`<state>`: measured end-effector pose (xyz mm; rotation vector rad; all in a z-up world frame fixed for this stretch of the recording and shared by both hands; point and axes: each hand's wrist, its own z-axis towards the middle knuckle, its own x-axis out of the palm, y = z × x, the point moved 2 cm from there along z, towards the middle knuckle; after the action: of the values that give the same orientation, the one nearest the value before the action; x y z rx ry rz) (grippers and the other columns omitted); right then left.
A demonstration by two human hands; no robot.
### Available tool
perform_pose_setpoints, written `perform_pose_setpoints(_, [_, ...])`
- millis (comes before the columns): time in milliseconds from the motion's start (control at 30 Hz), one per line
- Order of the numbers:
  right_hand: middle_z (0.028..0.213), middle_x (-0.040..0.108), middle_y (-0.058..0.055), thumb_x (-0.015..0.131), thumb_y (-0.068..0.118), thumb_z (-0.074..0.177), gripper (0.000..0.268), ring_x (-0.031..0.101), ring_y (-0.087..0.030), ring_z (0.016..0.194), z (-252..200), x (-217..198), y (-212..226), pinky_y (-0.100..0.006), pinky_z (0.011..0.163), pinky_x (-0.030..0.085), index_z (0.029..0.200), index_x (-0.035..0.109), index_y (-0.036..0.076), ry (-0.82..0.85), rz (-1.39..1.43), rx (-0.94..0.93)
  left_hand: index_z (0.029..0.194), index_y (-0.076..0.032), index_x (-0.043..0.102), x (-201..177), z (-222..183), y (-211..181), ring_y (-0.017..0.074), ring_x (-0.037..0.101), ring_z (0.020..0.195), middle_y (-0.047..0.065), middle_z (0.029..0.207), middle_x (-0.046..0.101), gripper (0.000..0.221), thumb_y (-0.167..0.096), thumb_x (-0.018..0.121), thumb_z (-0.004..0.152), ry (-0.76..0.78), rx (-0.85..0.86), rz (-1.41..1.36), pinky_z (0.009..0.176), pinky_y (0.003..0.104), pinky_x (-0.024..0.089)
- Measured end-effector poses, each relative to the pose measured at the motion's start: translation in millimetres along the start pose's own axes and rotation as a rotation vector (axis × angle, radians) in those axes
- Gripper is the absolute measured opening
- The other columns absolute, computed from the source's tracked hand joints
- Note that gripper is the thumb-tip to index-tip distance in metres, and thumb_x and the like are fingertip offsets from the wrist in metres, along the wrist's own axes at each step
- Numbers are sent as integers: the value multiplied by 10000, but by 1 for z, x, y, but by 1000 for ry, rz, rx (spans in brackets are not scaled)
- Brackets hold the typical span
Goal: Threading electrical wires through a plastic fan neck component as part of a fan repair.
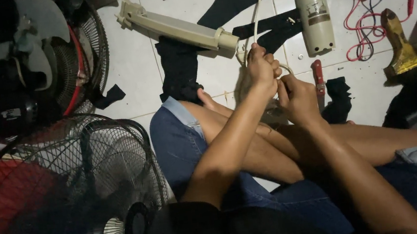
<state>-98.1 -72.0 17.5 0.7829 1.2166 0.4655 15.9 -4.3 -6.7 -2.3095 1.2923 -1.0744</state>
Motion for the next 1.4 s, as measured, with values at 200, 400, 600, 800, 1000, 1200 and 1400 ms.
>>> perform_pose_setpoints(200, [735,698,-203,559,216,1081,215,709,-469,829,11,-16,14,-550,727,526,1043,720,78,181,-32,136,870,-233,374,3,1,-10,62,264,426,-102,619,210,318,-463,339,1087,-36,13,33,363,212,202])
perform_pose_setpoints(400, [735,684,-229,598,148,1035,178,692,-496,827,10,-13,10,-557,745,522,1005,743,50,167,-48,148,846,-233,371,7,-5,-15,48,230,420,-113,624,183,336,-443,290,1096,-22,26,42,358,202,173])
perform_pose_setpoints(600, [637,660,-136,657,60,868,140,699,-410,725,1,4,-14,-444,688,535,889,784,115,-4,-100,213,823,-243,358,15,-22,-6,76,198,405,-93,619,152,368,-487,346,1098,-11,107,49,348,221,181])
perform_pose_setpoints(800, [594,645,-136,667,60,843,120,697,-398,665,3,3,0,-410,620,522,837,777,110,-96,-89,242,840,-254,375,15,-20,9,73,192,377,-79,616,161,336,-471,368,1096,-53,193,4,331,221,183])
perform_pose_setpoints(1000, [574,622,-130,672,34,821,120,689,-391,638,-1,13,-8,-375,579,501,806,761,112,-178,-53,252,849,-247,378,7,-9,20,63,174,395,-87,625,157,355,-504,387,1092,-51,184,-34,341,223,163])
perform_pose_setpoints(1200, [571,634,-132,687,32,840,113,690,-403,643,-4,19,-15,-389,595,515,820,778,96,-170,-47,282,837,-258,371,8,-11,24,58,151,423,-90,628,136,366,-530,405,1080,-1,153,-53,349,225,146])
perform_pose_setpoints(1400, [598,644,-153,690,29,888,115,694,-417,671,-2,14,-18,-407,634,520,859,788,82,-127,-11,294,822,-269,355,10,-11,16,55,157,432,-102,629,128,373,-542,389,1074,-11,145,-71,365,214,150])
